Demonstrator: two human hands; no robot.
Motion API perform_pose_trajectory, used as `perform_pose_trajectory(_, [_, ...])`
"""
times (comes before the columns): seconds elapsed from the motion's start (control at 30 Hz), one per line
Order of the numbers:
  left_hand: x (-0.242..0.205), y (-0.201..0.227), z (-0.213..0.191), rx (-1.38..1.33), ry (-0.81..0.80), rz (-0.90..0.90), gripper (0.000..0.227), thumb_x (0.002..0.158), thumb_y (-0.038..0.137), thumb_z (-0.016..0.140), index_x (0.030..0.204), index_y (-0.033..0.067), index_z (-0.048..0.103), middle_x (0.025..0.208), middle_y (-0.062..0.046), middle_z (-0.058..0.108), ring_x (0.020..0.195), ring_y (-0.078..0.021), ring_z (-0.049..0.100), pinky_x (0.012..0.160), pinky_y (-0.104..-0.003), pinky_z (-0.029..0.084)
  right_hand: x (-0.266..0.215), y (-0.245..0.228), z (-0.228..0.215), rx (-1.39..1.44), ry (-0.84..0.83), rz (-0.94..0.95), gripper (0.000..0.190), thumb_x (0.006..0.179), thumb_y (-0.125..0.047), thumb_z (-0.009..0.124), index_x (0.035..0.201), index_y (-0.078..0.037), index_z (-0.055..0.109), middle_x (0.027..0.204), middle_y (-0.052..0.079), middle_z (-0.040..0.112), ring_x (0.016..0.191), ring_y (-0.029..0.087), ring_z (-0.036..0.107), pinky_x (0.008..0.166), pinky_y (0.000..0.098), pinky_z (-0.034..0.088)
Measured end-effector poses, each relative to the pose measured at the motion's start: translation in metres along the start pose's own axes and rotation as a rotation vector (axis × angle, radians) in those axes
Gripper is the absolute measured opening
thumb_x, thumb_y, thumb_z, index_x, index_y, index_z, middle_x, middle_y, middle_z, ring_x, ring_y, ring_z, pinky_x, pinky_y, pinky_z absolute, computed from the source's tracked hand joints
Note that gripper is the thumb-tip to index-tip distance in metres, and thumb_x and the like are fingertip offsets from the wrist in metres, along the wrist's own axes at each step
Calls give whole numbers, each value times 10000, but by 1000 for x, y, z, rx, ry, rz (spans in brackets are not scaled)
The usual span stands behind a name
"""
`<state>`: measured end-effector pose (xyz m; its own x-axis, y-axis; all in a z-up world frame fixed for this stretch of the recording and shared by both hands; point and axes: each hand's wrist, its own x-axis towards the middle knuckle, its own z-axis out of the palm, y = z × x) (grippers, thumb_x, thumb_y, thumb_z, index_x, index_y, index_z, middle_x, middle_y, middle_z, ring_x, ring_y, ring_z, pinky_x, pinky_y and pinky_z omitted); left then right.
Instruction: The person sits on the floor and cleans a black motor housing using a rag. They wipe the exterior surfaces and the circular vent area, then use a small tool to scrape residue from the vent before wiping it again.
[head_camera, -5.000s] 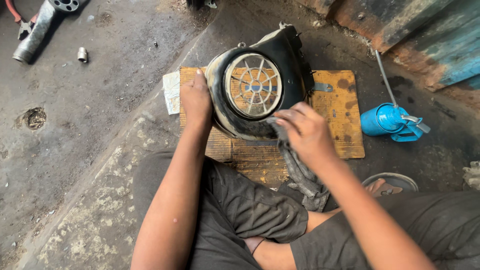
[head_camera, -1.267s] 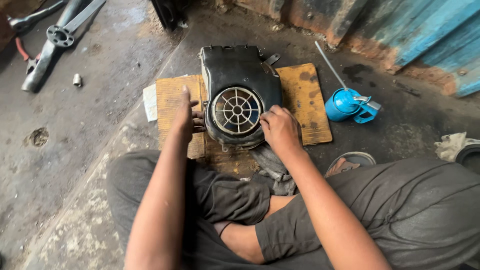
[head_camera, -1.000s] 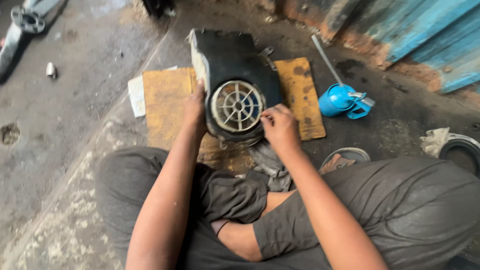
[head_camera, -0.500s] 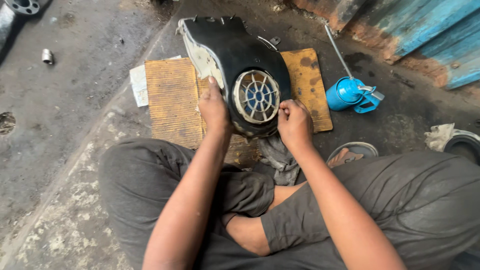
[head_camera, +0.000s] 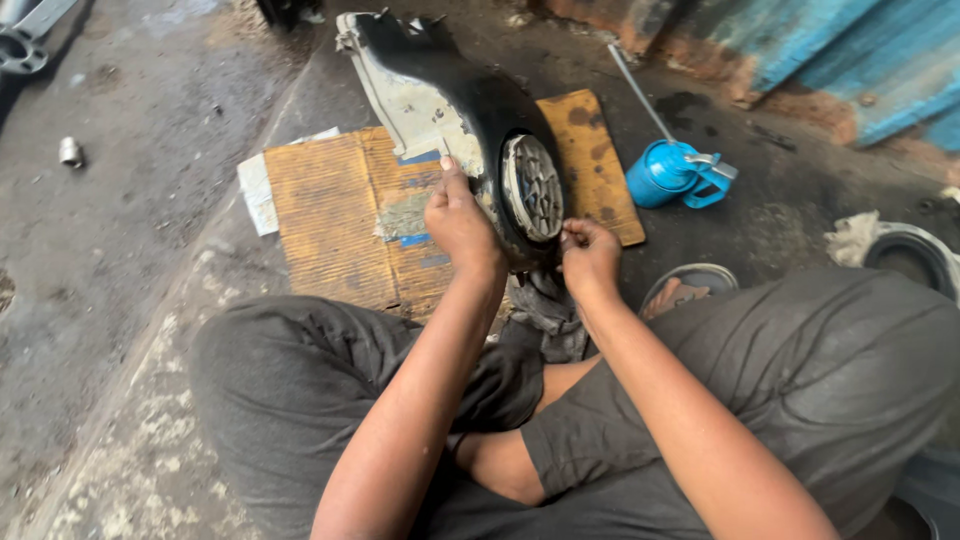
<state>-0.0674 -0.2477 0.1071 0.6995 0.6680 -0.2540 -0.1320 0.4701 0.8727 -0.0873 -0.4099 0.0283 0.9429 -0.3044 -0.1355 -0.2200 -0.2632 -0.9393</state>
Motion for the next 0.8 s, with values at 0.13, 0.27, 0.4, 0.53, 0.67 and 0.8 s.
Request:
perform_pose_trajectory(0.13, [-21, 13, 9, 80, -72, 134, 419, 1054, 363, 553, 801, 40, 634, 686, 49, 574, 652, -71, 441, 582, -289, 391, -22, -16, -3, 162, -52, 197, 154, 942, -35, 627, 1055, -11, 728, 869, 54, 701, 640, 136, 593, 496, 285, 474])
perform_pose_trajectory(0.27, [-38, 25, 7, 194, -111, 292, 423, 1062, 375, 512, 946, 4, 678, 751, 30, 643, 700, -75, 506, 647, -281, 458, -45, -38, 4, 286, -32, 393, 276, 878, 31, 551, 1098, -33, 704, 895, 69, 709, 659, 147, 595, 460, 315, 433])
perform_pose_trajectory(0.4, [-35, 25, 2, 160, -49, 191, 444, 1086, 352, 491, 800, 25, 584, 682, 26, 499, 658, -91, 399, 572, -309, 352, -57, -54, 6, 333, -72, 461, 148, 922, -58, 646, 1046, -46, 727, 856, 27, 670, 653, 147, 530, 465, 290, 403])
perform_pose_trajectory(0.53, [-31, 21, -2, 156, -30, 237, 467, 1113, 329, 459, 738, 51, 473, 671, 36, 418, 651, -90, 348, 564, -320, 309, -68, -66, 12, 405, -42, 514, 88, 922, -90, 680, 1004, -87, 712, 830, -6, 658, 673, 113, 549, 475, 280, 401])
perform_pose_trajectory(0.67, [-29, 15, -5, 143, -58, 288, 434, 1110, 321, 458, 759, 67, 482, 693, 41, 448, 675, -76, 370, 588, -314, 337, -74, -72, 14, 399, -23, 526, 89, 932, -85, 673, 1006, -97, 721, 829, -11, 676, 672, 102, 570, 494, 275, 416])
perform_pose_trajectory(0.8, [-25, 8, -6, 70, -48, 185, 439, 1117, 315, 472, 748, 77, 456, 679, 42, 390, 643, -80, 323, 556, -301, 281, -72, -64, 13, 382, -24, 422, 91, 933, -80, 678, 1003, -99, 733, 847, -17, 692, 705, 91, 572, 541, 263, 393])
